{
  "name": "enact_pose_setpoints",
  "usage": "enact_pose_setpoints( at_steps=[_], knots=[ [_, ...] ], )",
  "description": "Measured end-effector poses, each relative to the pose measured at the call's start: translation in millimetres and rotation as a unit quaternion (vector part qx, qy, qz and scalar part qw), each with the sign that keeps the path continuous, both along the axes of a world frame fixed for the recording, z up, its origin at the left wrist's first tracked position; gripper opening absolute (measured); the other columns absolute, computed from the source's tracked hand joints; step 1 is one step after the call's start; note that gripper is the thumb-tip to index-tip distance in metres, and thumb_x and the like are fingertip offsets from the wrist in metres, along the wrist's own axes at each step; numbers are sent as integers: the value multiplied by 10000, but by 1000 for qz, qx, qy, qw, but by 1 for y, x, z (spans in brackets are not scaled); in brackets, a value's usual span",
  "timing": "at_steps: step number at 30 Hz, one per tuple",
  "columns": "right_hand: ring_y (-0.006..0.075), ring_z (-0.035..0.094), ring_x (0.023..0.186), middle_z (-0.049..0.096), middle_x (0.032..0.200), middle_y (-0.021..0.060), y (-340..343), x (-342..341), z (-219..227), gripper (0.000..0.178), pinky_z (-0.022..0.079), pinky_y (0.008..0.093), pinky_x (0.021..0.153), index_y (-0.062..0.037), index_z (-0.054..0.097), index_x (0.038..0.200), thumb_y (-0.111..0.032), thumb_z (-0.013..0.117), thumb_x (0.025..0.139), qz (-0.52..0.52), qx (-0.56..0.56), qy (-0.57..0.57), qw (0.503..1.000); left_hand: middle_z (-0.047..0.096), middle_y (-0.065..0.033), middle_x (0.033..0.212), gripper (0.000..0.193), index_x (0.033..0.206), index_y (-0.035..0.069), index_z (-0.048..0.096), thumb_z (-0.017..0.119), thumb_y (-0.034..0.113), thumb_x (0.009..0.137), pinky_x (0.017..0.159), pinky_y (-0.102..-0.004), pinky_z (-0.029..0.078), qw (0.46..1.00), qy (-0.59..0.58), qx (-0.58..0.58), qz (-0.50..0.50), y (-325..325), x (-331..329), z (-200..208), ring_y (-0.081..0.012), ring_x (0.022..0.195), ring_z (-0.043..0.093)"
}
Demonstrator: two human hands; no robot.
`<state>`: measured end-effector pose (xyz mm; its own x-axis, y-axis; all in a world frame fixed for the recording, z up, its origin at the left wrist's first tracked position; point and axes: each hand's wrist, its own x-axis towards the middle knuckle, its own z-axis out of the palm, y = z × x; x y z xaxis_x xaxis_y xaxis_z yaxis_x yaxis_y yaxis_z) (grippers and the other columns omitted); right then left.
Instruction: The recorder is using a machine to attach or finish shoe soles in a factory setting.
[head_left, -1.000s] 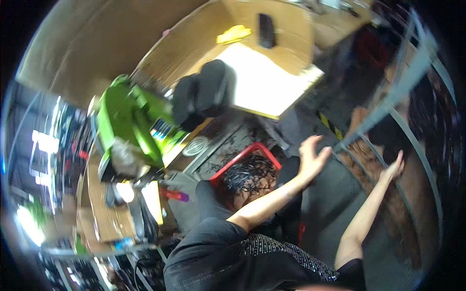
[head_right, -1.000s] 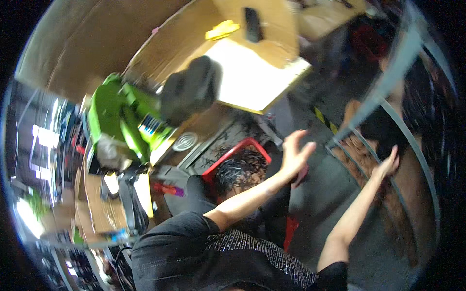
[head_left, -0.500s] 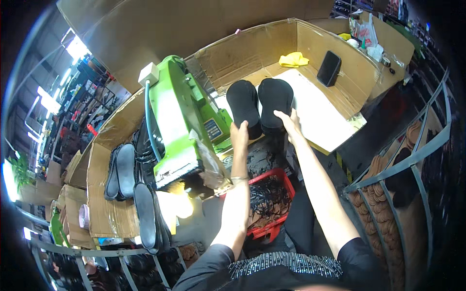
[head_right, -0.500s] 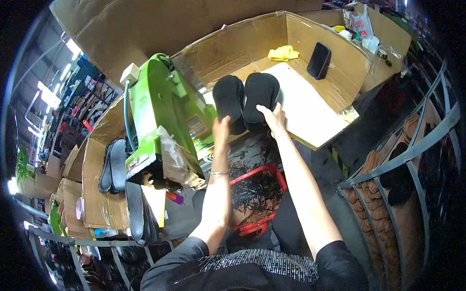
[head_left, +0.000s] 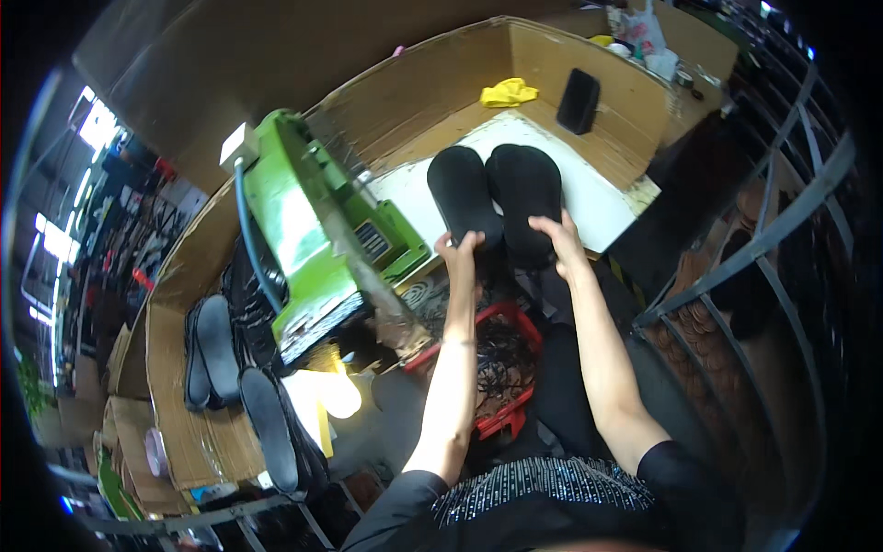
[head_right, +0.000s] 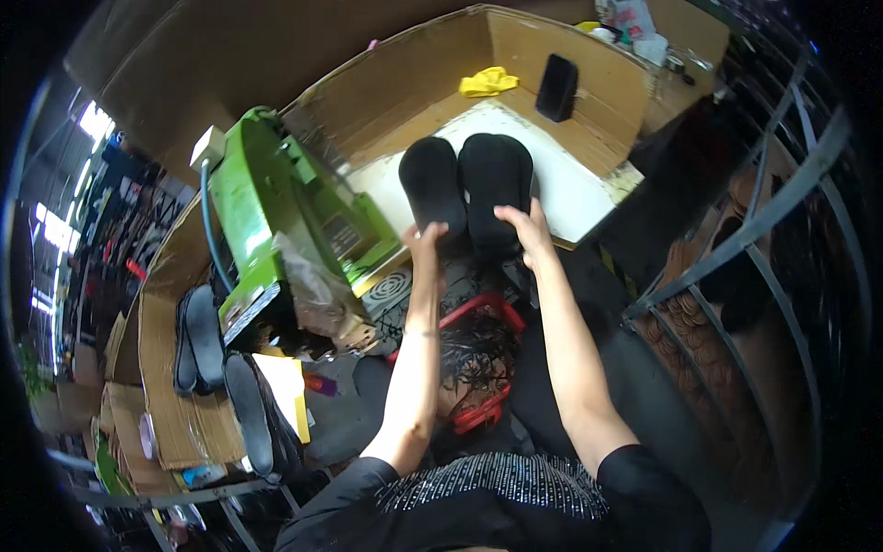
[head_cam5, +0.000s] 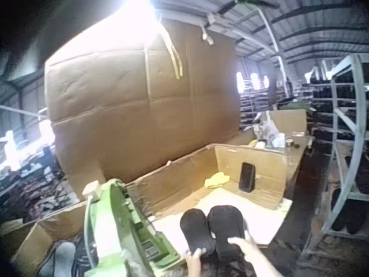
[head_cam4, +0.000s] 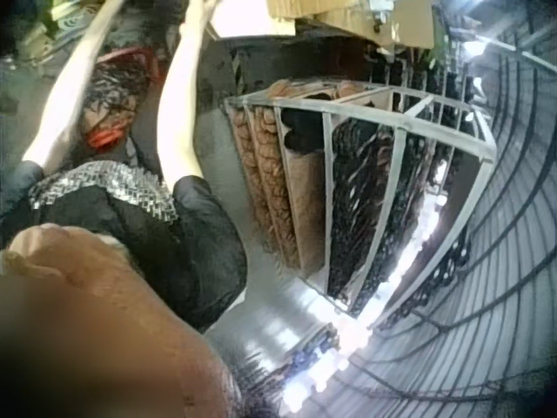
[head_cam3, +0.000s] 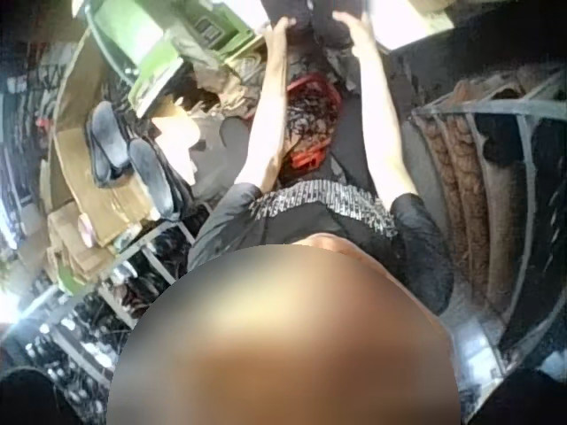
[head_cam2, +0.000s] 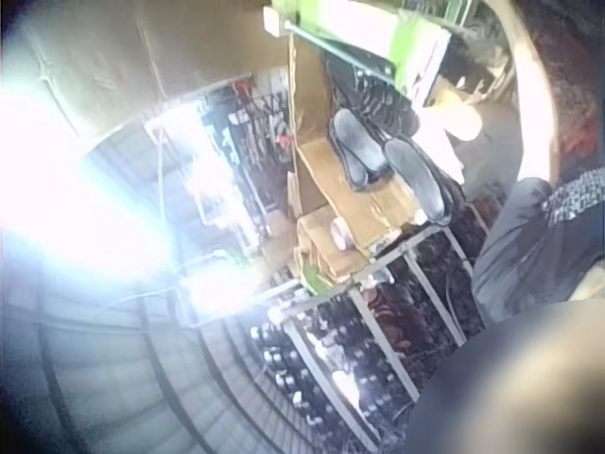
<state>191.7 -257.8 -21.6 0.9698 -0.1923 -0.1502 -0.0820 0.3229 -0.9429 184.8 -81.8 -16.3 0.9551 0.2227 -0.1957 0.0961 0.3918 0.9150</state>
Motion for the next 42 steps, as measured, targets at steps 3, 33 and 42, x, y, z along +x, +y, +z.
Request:
enact_pose_setpoints(
  at_steps=[3,33,42],
  knots=[
    [230,589,926,572,1064,161,-31,-61,4,568,482,347,830,37,479,1143,-170,719,672,-98,-11,21,995,428,-124,1230,840,1396,117,182,642,102,693,921,-399,401,993,14,-84,-79,-27,-36,-17,-241,1146,424],
    [311,252,1336,301,1442,170,-514,-491,-80,911,186,444,1085,-19,329,1399,-301,733,632,-537,44,90,838,460,-57,1052,472,1105,115,420,640,168,690,892,-390,398,728,129,-124,-662,-617,-291,-89,-218,973,470],
    [245,384,1220,492,1278,113,-630,-439,-134,540,219,427,1054,-33,587,1116,-277,733,657,-505,78,97,854,559,-104,990,369,988,43,553,648,211,674,782,-447,468,759,128,-25,-638,-710,-253,-131,-263,936,534]
  ],
)
